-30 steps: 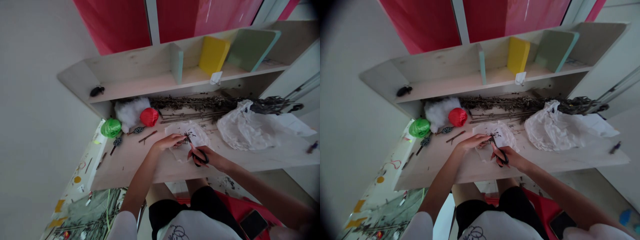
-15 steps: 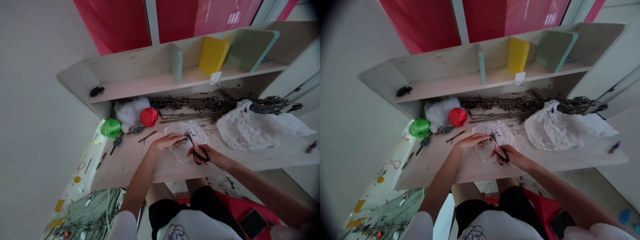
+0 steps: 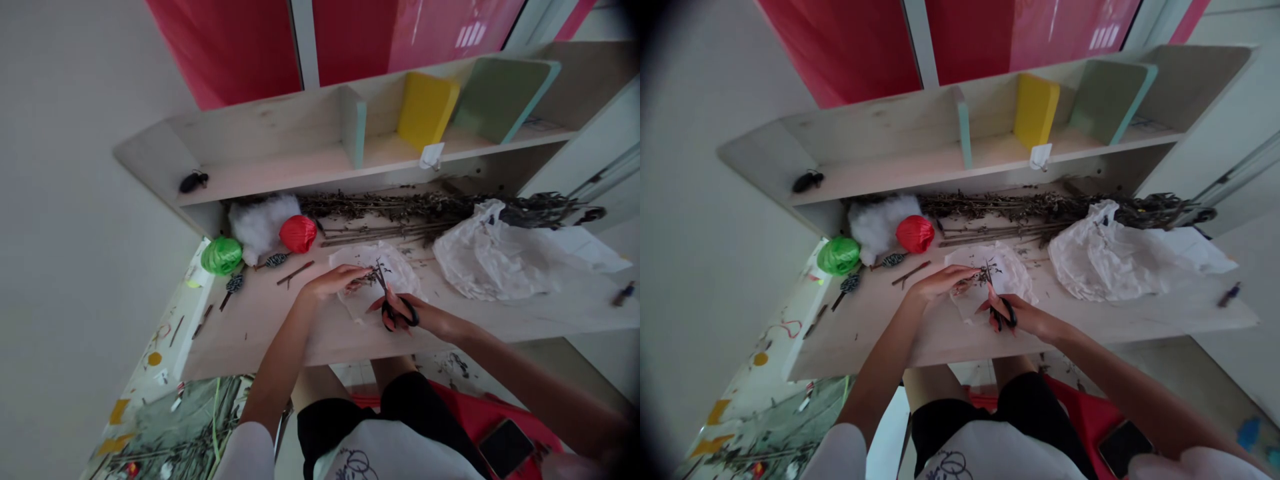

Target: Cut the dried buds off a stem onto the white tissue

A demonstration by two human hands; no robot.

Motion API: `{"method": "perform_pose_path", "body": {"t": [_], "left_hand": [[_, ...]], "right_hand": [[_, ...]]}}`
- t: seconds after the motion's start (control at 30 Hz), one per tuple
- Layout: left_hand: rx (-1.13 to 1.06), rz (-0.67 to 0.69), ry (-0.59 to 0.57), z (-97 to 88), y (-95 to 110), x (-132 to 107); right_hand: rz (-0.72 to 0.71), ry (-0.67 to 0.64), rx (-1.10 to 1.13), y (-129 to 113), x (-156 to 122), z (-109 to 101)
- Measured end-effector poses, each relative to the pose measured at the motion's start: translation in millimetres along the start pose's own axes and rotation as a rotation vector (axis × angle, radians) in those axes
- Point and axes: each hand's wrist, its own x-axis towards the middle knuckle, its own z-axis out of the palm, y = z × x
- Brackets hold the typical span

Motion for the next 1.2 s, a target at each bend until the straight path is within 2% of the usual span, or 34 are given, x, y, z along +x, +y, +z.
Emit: {"method": "perform_pose_path", "body": {"t": [0.17, 0.37, 0.67, 0.83, 0.97, 1.13, 1.2], "left_hand": [[0.008, 0.009, -0.05, -1.1, -4, 2], [0.019, 0.01, -0.03, -1.5, -4, 2], [-0.005, -0.008, 0.022, 3.2, 3, 0], [0.014, -0.02, 0.014, 1.7, -1, 2], [0.011, -0.017, -0.027, 1.0, -3, 3], [0.041, -0.003, -0.142, 4.8, 4, -4], [0.052, 0.002, -0.142, 5.2, 5, -4]], "right_hand": [[-0.009, -0.005, -0.011, -7, 2, 3], [-0.072, 0.025, -0.013, 4, 8, 2], [-0.019, -0.003, 0.011, 6, 3, -1], [0.005, -0.056, -0.009, 4, 1, 0], [0.01, -0.072, -0.003, 0, 0, 1], [-0.017, -0.052, -0.012, -2, 1, 1], [-0.022, -0.043, -0.018, -2, 1, 1]]}}
